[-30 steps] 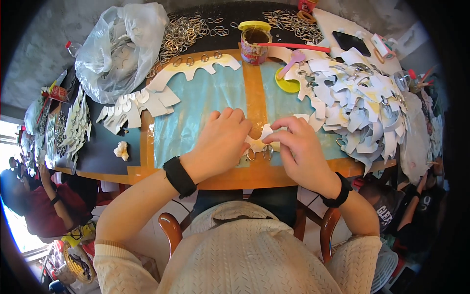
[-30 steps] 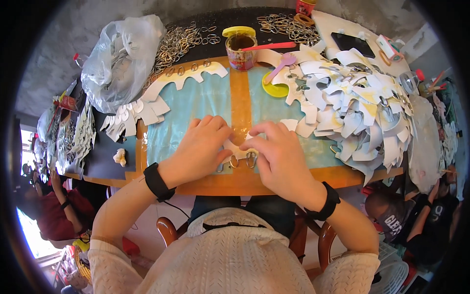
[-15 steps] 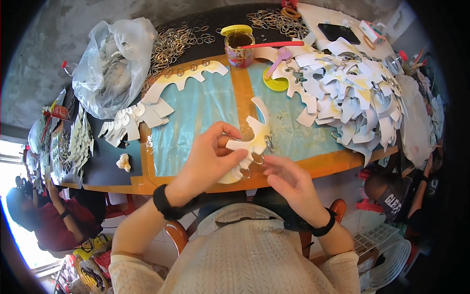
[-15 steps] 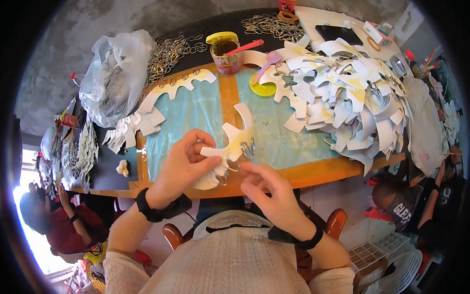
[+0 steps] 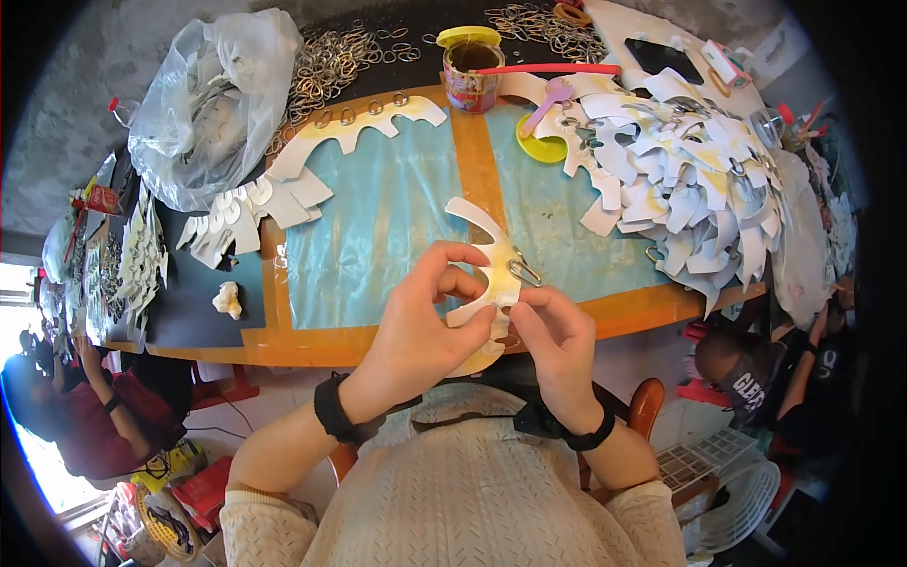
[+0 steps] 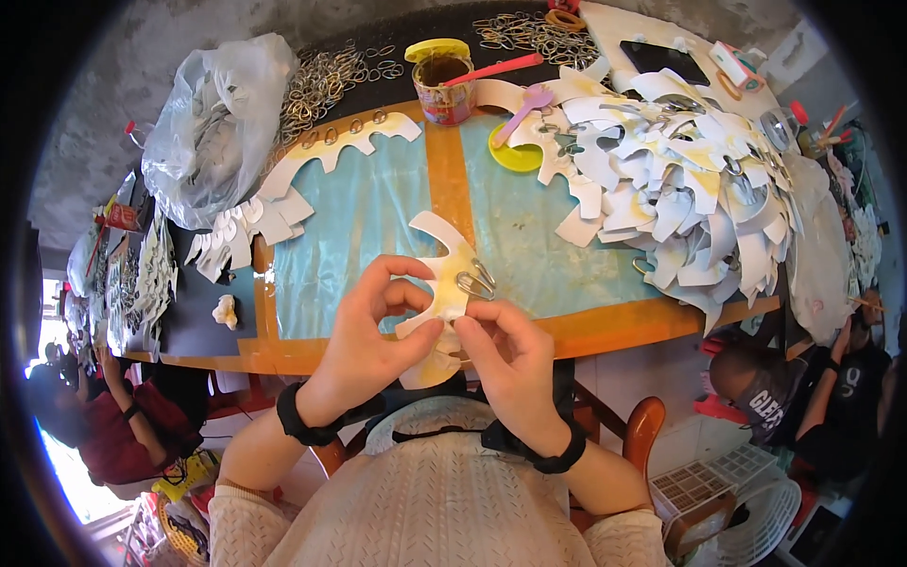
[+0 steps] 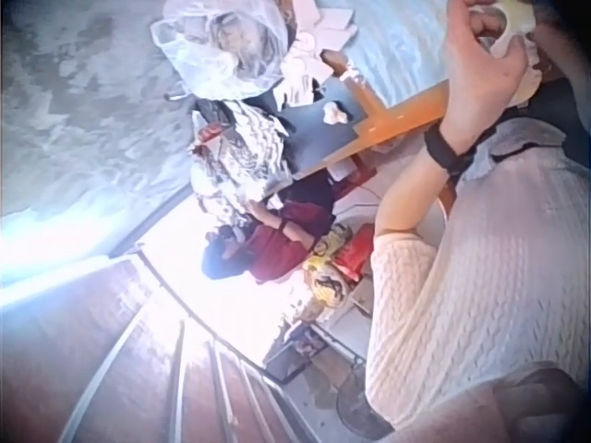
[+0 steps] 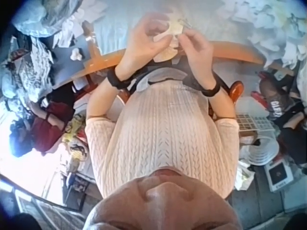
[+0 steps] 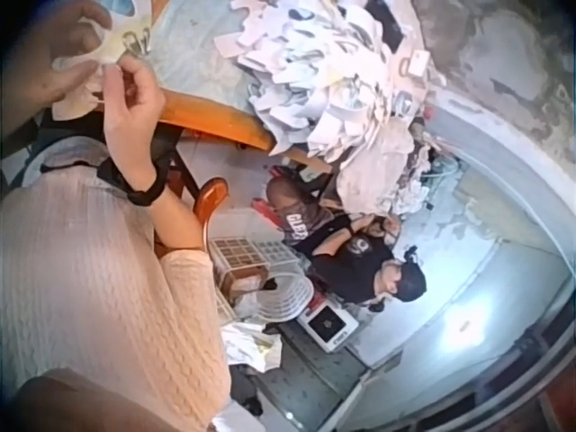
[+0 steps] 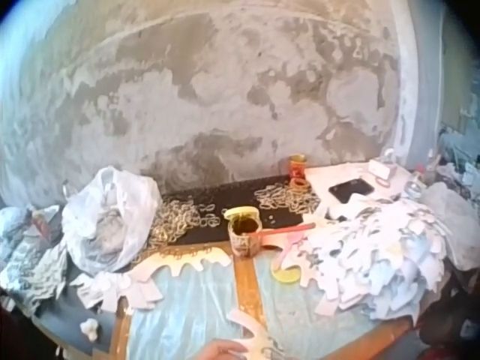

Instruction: Manually attaching metal eyelets or rings to shoe upper components and applying adhesive.

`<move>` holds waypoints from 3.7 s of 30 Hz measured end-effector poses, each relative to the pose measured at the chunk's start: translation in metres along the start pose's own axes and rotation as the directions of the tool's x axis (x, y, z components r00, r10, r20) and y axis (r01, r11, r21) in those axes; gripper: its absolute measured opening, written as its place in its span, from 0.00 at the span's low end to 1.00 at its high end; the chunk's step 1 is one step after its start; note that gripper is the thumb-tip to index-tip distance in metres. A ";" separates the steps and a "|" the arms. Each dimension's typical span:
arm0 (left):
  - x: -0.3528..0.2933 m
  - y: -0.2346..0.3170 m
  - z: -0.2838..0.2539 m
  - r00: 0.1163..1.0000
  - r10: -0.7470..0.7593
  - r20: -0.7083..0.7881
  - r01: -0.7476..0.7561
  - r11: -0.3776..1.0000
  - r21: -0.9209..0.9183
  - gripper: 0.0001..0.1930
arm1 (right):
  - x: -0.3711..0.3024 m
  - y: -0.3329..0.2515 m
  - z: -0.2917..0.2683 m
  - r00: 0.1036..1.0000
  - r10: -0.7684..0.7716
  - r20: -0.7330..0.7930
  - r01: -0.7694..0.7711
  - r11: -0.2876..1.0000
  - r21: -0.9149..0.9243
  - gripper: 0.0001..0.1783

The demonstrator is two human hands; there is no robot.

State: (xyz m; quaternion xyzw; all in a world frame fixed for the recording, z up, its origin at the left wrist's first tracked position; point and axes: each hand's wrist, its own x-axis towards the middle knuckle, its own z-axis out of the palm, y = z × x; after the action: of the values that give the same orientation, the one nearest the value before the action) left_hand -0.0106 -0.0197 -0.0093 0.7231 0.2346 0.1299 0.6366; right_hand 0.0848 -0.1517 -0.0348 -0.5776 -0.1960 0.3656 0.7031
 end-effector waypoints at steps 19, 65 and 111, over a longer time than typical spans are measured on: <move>-0.003 -0.010 0.020 0.990 0.056 -0.128 -0.044 0.995 0.091 0.16 | -0.005 0.017 0.022 0.968 0.054 -0.243 -0.010 0.984 0.180 0.03; -0.017 -0.004 0.013 0.981 -0.186 -0.049 0.183 0.980 -0.074 0.10 | -0.001 -0.013 -0.010 0.988 0.023 0.154 0.007 0.982 -0.191 0.06; -0.025 0.001 -0.002 0.936 0.076 0.344 -0.070 0.997 -0.031 0.10 | -0.002 -0.034 -0.015 0.966 -0.092 0.240 0.190 0.885 -0.425 0.07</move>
State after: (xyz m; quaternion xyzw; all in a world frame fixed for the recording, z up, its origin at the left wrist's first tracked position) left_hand -0.0329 -0.0312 -0.0055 0.7370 0.0914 0.0268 0.6692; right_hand 0.1036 -0.1650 -0.0059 -0.6643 -0.3902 0.3187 0.5521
